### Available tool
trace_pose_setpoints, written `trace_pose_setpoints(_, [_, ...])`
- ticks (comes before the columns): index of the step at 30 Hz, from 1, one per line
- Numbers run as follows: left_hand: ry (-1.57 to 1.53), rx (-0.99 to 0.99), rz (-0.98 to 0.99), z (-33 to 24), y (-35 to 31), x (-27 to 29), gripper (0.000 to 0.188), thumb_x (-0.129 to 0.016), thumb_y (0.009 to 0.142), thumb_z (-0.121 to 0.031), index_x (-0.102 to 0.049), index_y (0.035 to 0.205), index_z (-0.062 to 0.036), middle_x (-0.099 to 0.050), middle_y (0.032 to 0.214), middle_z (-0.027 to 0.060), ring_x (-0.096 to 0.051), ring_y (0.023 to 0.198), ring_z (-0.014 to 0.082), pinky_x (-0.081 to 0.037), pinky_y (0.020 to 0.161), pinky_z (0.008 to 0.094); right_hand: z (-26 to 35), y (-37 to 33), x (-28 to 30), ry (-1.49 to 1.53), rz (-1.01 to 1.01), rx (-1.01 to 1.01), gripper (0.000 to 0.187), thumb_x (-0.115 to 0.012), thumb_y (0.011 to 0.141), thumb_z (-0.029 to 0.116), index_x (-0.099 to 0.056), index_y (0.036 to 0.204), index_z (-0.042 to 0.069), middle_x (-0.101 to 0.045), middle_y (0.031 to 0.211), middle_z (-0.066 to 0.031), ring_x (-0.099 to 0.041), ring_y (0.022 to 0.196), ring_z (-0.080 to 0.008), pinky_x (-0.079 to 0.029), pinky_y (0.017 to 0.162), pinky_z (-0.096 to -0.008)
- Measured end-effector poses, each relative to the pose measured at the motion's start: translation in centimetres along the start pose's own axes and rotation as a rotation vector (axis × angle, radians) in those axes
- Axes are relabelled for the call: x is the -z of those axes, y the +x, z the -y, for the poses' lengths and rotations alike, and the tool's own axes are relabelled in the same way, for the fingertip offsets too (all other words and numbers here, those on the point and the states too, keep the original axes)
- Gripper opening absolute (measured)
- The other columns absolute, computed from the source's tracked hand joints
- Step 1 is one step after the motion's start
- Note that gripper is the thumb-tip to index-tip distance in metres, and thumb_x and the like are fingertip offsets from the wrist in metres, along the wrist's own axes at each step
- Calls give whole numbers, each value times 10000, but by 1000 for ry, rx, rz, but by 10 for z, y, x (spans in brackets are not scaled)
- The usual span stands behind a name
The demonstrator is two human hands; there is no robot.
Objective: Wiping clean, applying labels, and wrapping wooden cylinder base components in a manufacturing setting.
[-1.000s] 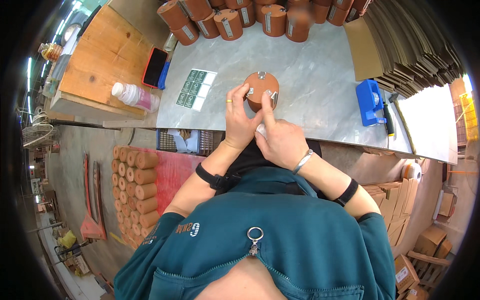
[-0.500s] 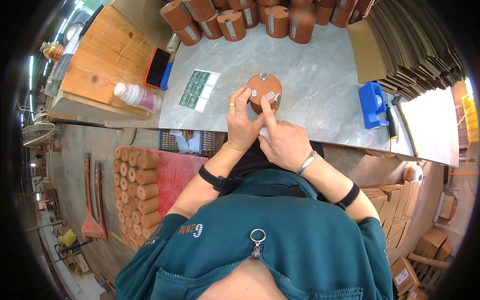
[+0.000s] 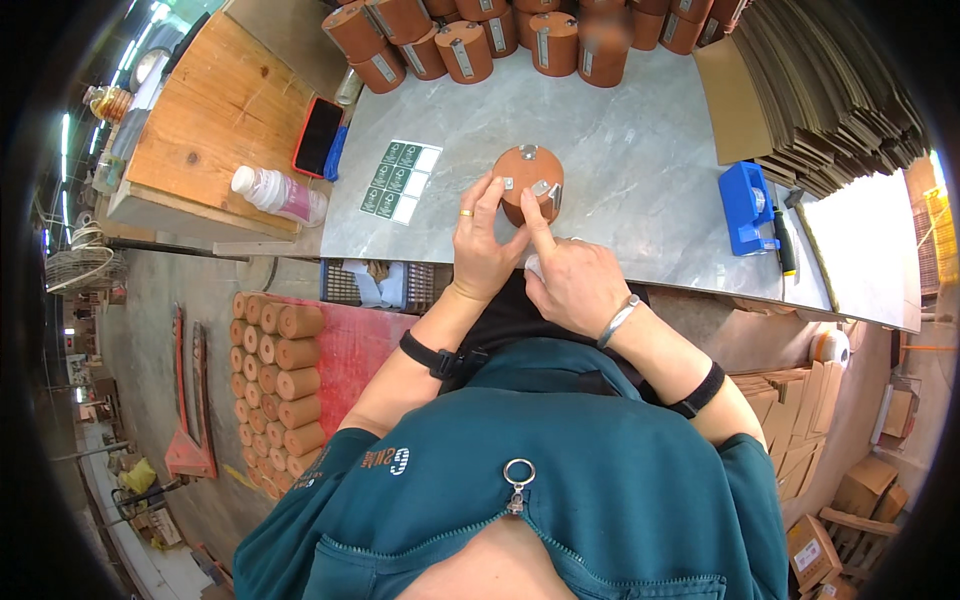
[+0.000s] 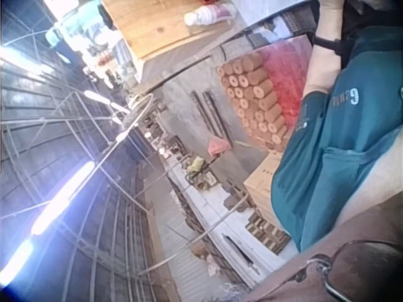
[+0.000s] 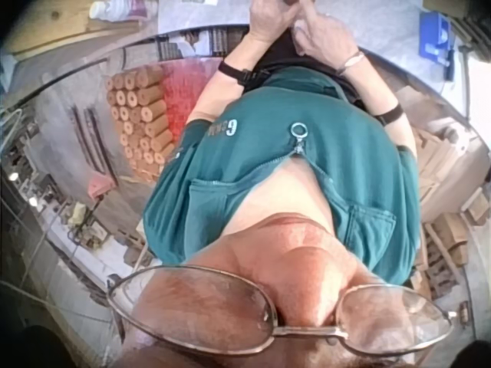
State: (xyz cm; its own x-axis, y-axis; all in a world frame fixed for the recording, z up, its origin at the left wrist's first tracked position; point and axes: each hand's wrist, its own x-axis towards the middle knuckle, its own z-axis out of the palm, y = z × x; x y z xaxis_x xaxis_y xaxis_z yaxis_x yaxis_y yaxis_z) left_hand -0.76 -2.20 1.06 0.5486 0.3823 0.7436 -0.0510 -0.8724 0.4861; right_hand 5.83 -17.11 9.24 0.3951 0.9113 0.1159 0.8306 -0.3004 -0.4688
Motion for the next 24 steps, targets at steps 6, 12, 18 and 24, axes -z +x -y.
trace_pose_setpoints(6, [-127, 103, 51, 3, 3, 1, 760, -861, 691, -99, -517, 1366, -29, -570, 1207, 183, -624, 1053, 321, -570, 830, 390, -3, 7, 6, -71, 58, 15, 852, -627, 783, 131, -239, 1532, 11, -638, 658, -135, -654, 625, -326, -523, 598, -429])
trace_pose_setpoints(12, [-161, 102, 210, 3, 23, 11, 783, -843, 703, -110, -493, 1402, -58, -567, 1122, 164, -607, 971, 298, -557, 794, 382, -3, 9, 10, -75, 68, 2, 815, -613, 777, 136, -289, 1512, -1, -637, 634, -136, -658, 623, -324, -520, 589, -436])
trace_pose_setpoints(18, [-87, 139, 282, 2, 33, 6, 884, -877, 659, -158, -456, 1432, -85, -566, 1144, 167, -558, 1088, 337, -507, 882, 420, -14, 27, 44, -120, 172, 15, 783, -620, 767, 158, -350, 1498, 78, -681, 715, -165, -683, 692, -353, -538, 620, -450])
trace_pose_setpoints(24, [-221, 299, 298, -1, 31, 5, 1024, -883, 651, -182, -308, 1487, -47, -552, 1233, 207, -530, 1140, 388, -437, 992, 457, -32, 69, 70, -395, 279, 11, 737, -617, 791, 190, -404, 1496, 163, -714, 823, -177, -695, 771, -367, -550, 705, -464])
